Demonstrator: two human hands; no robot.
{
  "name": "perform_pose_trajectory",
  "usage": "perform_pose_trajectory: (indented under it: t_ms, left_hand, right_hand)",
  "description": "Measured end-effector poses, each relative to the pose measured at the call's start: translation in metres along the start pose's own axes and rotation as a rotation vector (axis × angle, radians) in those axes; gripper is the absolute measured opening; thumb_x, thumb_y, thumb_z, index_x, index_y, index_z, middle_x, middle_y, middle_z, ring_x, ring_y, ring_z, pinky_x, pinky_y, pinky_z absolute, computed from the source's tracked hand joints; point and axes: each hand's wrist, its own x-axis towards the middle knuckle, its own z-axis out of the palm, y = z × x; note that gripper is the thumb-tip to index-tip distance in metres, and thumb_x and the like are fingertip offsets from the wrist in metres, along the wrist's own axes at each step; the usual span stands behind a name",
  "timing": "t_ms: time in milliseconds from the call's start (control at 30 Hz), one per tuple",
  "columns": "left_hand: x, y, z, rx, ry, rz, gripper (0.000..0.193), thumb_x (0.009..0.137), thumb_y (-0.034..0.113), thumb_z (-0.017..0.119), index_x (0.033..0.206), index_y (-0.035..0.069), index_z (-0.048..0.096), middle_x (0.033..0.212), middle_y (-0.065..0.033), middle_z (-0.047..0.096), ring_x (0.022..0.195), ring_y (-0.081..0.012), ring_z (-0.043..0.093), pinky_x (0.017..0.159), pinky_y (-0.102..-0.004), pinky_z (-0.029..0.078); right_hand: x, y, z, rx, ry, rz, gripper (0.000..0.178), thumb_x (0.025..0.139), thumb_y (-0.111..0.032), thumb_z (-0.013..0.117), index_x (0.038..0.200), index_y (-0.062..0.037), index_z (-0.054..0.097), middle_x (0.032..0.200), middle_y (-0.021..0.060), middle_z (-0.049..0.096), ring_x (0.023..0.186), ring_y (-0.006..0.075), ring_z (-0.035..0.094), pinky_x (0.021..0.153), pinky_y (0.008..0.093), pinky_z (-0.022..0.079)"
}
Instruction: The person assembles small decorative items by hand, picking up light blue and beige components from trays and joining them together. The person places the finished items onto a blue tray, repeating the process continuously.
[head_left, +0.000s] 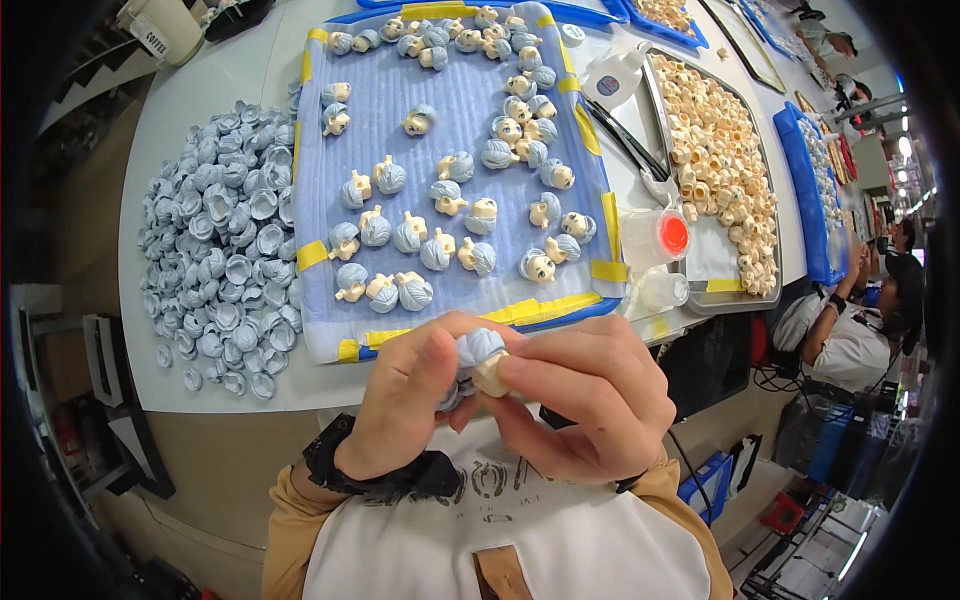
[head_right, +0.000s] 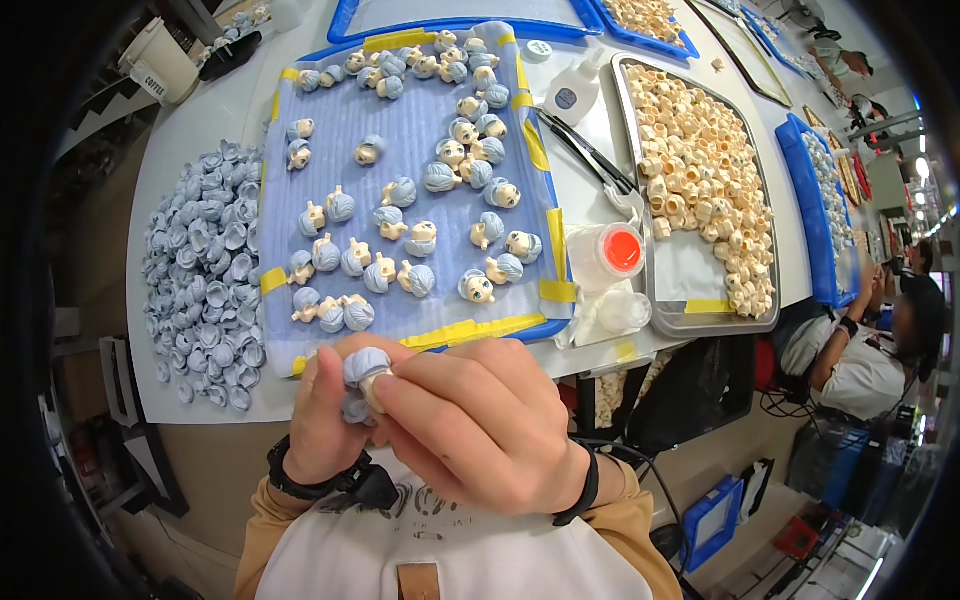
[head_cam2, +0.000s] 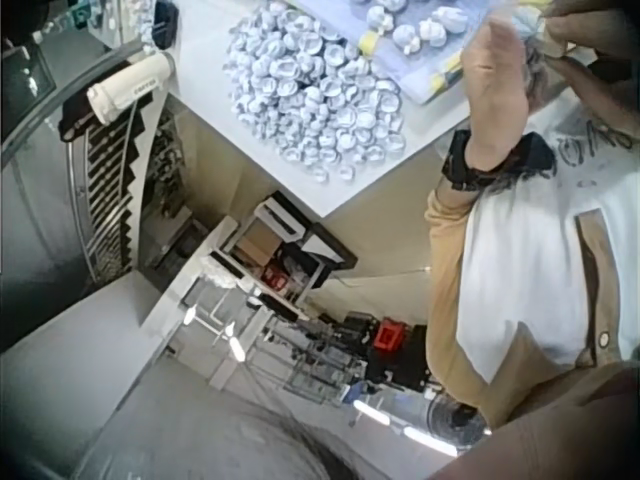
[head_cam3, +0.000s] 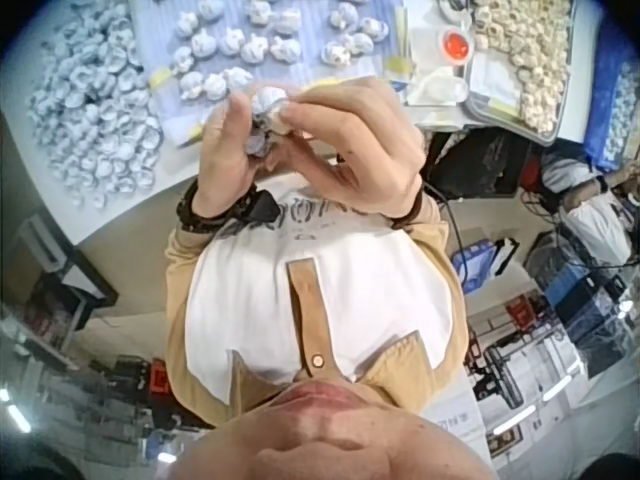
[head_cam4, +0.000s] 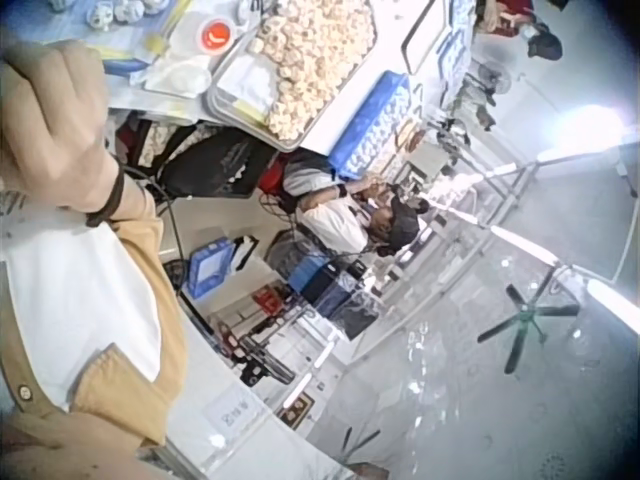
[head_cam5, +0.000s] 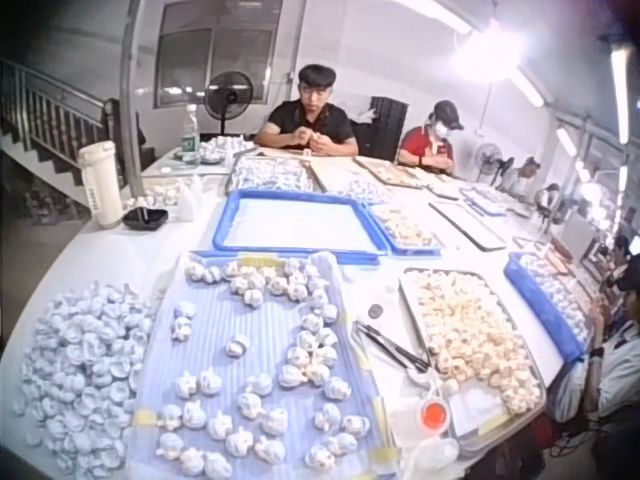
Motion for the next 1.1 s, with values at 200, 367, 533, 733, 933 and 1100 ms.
perform_pose_trajectory:
  t_ms: [200, 367, 533, 733, 933, 1100]
  left_hand:
    - [-0.001, 0.005, 0.001, 0.145, 0.007, 0.005, 0.056, 0.096, 0.049, 0.033, 0.097, -0.002, 0.057, 0.073, -0.0013, 0.054, 0.054, -0.0037, 0.043, 0.047, -0.0170, 0.032]
    - [-0.002, 0.011, 0.000, 0.149, -0.033, -0.116, 0.057, 0.097, 0.048, 0.029, 0.091, -0.001, 0.057, 0.072, -0.0032, 0.056, 0.053, -0.0047, 0.043, 0.046, -0.0183, 0.033]
    - [-0.004, 0.010, -0.002, 0.121, -0.100, -0.186, 0.061, 0.098, 0.049, 0.024, 0.090, 0.000, 0.060, 0.076, -0.0047, 0.059, 0.052, -0.0054, 0.043, 0.045, -0.0189, 0.033]
    - [-0.009, 0.007, -0.013, 0.143, -0.189, -0.238, 0.058, 0.096, 0.049, 0.030, 0.102, -0.001, 0.061, 0.078, -0.0036, 0.059, 0.054, -0.0050, 0.042, 0.046, -0.0191, 0.033]
    - [-0.027, 0.009, -0.025, 0.066, 0.281, 0.265, 0.048, 0.088, 0.030, 0.051, 0.118, -0.006, 0.043, 0.078, -0.0090, 0.053, 0.044, -0.0063, 0.040, 0.038, -0.0183, 0.032]
    - [-0.026, 0.010, -0.020, -0.167, 0.213, 0.228, 0.047, 0.082, 0.015, 0.049, 0.122, -0.006, 0.036, 0.081, -0.0156, 0.054, 0.047, -0.0089, 0.044, 0.042, -0.0183, 0.038]
  right_hand:
    - [-0.001, 0.003, -0.002, -0.024, -0.009, -0.015, 0.037, 0.056, -0.003, 0.075, 0.091, 0.0002, 0.065, 0.083, 0.0093, 0.062, 0.063, 0.0210, 0.058, 0.053, 0.0283, 0.042]
    - [0.001, 0.010, -0.004, -0.038, -0.049, -0.077, 0.038, 0.059, -0.008, 0.075, 0.093, 0.0017, 0.065, 0.083, 0.0088, 0.062, 0.067, 0.0205, 0.059, 0.054, 0.0284, 0.043]
    - [0.007, 0.009, -0.003, -0.037, -0.136, -0.038, 0.038, 0.063, -0.013, 0.072, 0.096, 0.0035, 0.062, 0.082, 0.0089, 0.062, 0.066, 0.0222, 0.058, 0.056, 0.0301, 0.044]
    - [-0.007, 0.015, 0.003, -0.007, -0.221, -0.039, 0.038, 0.065, -0.017, 0.073, 0.096, 0.0026, 0.061, 0.079, 0.0086, 0.061, 0.066, 0.0240, 0.057, 0.056, 0.0320, 0.044]
    - [-0.006, 0.032, -0.011, -0.267, -0.239, 0.119, 0.039, 0.064, -0.022, 0.075, 0.094, -0.0027, 0.060, 0.074, 0.0056, 0.058, 0.065, 0.0233, 0.054, 0.057, 0.0330, 0.040]
    - [0.004, 0.015, 0.007, -0.405, -0.301, 0.235, 0.043, 0.061, -0.022, 0.077, 0.098, -0.0068, 0.061, 0.095, 0.0088, 0.057, 0.088, 0.0243, 0.052, 0.073, 0.0337, 0.041]
